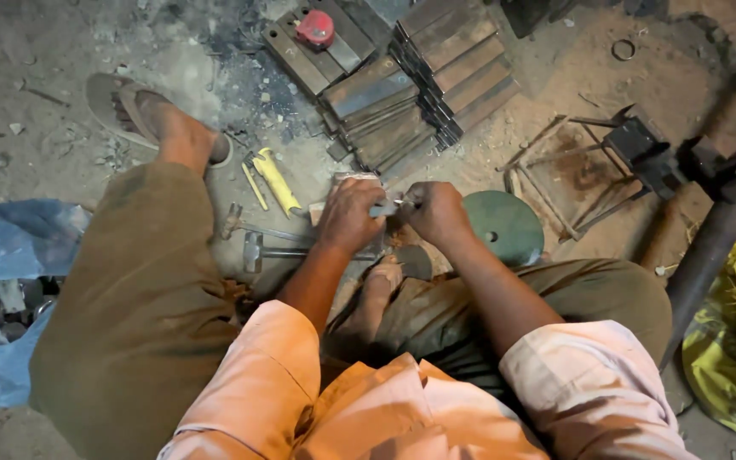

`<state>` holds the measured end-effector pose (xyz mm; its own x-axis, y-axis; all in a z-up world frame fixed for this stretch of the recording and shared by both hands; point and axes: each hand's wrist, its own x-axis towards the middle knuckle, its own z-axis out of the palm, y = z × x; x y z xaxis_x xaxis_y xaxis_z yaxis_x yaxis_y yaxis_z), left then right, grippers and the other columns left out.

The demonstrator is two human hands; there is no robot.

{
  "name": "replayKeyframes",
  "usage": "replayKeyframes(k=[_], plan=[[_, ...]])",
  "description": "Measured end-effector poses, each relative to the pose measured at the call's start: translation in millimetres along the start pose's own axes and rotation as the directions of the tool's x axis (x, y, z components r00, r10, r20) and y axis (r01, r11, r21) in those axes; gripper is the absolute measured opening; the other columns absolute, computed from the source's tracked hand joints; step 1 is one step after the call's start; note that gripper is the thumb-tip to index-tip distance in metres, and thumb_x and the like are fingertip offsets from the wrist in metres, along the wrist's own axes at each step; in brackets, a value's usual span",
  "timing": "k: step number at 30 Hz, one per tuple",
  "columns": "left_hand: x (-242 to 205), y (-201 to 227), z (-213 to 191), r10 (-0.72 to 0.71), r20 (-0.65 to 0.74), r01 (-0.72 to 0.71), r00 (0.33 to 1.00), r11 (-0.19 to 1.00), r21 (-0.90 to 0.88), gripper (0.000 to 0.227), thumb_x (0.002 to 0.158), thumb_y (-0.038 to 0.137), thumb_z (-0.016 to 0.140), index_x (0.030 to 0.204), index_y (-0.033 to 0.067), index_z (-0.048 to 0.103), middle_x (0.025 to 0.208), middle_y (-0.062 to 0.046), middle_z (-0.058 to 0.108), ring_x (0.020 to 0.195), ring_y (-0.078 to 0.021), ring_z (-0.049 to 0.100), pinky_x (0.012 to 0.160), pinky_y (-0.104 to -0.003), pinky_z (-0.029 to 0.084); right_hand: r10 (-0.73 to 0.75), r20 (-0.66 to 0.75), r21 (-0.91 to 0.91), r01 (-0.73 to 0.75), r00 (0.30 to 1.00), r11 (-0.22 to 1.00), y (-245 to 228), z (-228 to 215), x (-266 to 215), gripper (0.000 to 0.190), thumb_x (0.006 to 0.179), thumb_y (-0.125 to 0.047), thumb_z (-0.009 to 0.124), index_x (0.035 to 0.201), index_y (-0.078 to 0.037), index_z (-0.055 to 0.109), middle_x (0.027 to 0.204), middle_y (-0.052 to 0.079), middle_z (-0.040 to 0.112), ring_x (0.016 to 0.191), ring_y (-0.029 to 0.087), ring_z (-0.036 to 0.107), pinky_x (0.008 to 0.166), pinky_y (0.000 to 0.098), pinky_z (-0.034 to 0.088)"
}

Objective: The person sits on the floor and uses a hand file to smooth the edges of small rectangular metal blocks. They pick up a block, file its edges, and place it into a stack of finished pieces, repeating the process with multiple blocks.

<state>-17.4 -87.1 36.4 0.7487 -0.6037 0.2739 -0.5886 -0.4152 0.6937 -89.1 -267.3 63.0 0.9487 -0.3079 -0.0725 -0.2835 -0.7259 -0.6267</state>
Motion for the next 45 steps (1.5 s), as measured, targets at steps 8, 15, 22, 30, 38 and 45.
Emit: replayKeyframes(k=[8,15,22,30,38,45], plan=[[0.0,0.9,-2.2,-0.018,0.018,0.018,1.0,0.999,-0.026,0.029,0.069,0.011,0.079,0.097,0.01,0.076,0.111,-0.007,0.071,0.115,-0.0316,0.06,0.099,-0.044,0.045,-0.126,-0.003,0.156,0.125,0.992,0.98,13.5,9.2,3.1,0.011,0.079,-0.008,0.069,0.086,-0.003,0.075,0.076,0.016,0.073,0.069,0.024,0.073,0.066,0.037,0.056],[-1.5,-1.1,-1.4,0.012,-0.011,-0.012,1.0,0.999,-0.037,0.035,0.066,0.006,0.075,0.101,0.0091,0.076,0.114,-0.007,0.072,0.116,-0.0312,0.059,0.1,-0.045,0.043,-0.051,0.239,0.143,0.017,0.97,0.99,37.9,2.3,25.9,0.01,0.082,-0.012,0.076,0.086,-0.002,0.076,0.068,0.013,0.07,0.062,0.016,0.062,0.06,0.0345,0.051],[-5.1,-12.3,12.7,0.056,-0.082,-0.061,0.995,0.996,-0.058,0.036,0.07,-0.002,0.063,0.101,0.0093,0.076,0.113,-0.008,0.072,0.114,-0.0323,0.06,0.097,-0.044,0.045,-0.093,0.433,-0.083,0.142,0.897,0.986,23.0,-5.2,65.7,0.015,0.074,-0.018,0.08,0.083,-0.006,0.079,0.074,0.014,0.074,0.067,0.026,0.07,0.067,0.0378,0.056],[-2.0,-12.0,13.3,0.006,-0.094,-0.013,0.996,0.997,-0.073,0.011,0.083,0.006,0.061,0.091,0.009,0.069,0.1,-0.011,0.067,0.107,-0.0338,0.06,0.093,-0.044,0.045,-0.071,0.529,-0.66,0.462,0.846,0.592,-18.8,11.8,59.1,0.033,0.088,-0.033,0.075,0.084,0.0,0.075,0.084,0.023,0.072,0.081,0.04,0.071,0.076,0.0464,0.057],[-3.0,-22.7,24.3,0.08,-0.146,-0.093,0.986,0.993,-0.08,0.026,0.084,0.003,0.064,0.106,0.0132,0.074,0.115,-0.005,0.071,0.117,-0.0295,0.06,0.101,-0.044,0.043,-0.258,0.156,-0.461,0.301,0.953,0.835,-25.9,5.9,10.5,0.011,0.083,-0.013,0.068,0.087,-0.002,0.069,0.089,0.021,0.069,0.081,0.043,0.068,0.075,0.05,0.056],[-4.2,-13.0,14.1,0.044,-0.045,-0.046,0.998,0.998,-0.045,0.032,0.071,-0.001,0.064,0.097,0.013,0.076,0.108,-0.005,0.072,0.114,-0.0304,0.06,0.102,-0.043,0.043,-0.305,-0.108,-0.213,0.277,0.946,0.937,-27.4,7.9,-14.5,0.011,0.083,-0.013,0.069,0.088,-0.004,0.068,0.087,0.02,0.068,0.08,0.043,0.067,0.072,0.0507,0.054]])
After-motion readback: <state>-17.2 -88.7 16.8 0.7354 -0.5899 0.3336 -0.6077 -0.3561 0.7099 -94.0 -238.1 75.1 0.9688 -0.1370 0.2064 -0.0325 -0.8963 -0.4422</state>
